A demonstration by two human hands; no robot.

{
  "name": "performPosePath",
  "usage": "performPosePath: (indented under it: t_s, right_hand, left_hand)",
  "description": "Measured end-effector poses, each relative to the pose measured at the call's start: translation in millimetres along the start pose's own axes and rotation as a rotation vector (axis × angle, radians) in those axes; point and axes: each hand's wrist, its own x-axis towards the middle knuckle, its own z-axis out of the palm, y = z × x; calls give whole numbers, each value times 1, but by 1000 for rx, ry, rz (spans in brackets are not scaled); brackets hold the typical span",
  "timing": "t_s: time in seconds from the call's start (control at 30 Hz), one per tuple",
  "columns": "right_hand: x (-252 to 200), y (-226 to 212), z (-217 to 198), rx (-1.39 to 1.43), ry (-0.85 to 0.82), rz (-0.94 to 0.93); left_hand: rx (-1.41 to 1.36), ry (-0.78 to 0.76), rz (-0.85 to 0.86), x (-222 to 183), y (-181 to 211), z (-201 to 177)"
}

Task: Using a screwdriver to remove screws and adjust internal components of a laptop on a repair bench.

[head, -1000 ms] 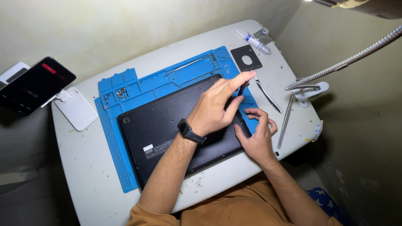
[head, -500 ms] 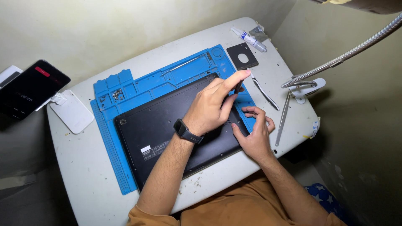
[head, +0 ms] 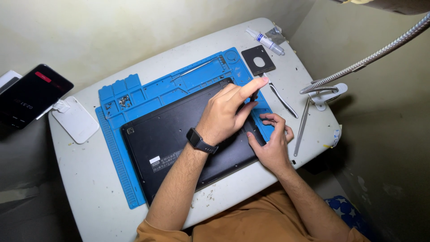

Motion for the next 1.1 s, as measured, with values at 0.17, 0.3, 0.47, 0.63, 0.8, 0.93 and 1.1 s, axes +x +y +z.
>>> performPosePath:
  t_s: [0.17, 0.3, 0.47, 0.63, 0.8, 0.93, 1.1]
  right_hand:
    - [0, 0, 0, -8, 4, -8]
    - [0, 1, 1, -6, 14, -16]
    - [0, 1, 1, -5, 11, -17]
    - [0, 0, 0, -4, 9, -13]
    - [0, -4, -1, 0, 8, -17]
    - [0, -1, 0, -14, 12, -25]
    - [0, -1, 0, 5, 6, -22]
  left_hand:
    - [5, 0, 2, 1, 2, -2]
    - [-91, -18, -38, 4, 10, -4]
    - [-183, 35, -45, 7, 13, -3]
    - [-214, 74, -55, 3, 7, 2]
    - [-193, 103, -37, 4, 9, 1]
    - [-200, 108, -45, 5, 12, -3]
    - [-253, 204, -58, 11, 17, -15]
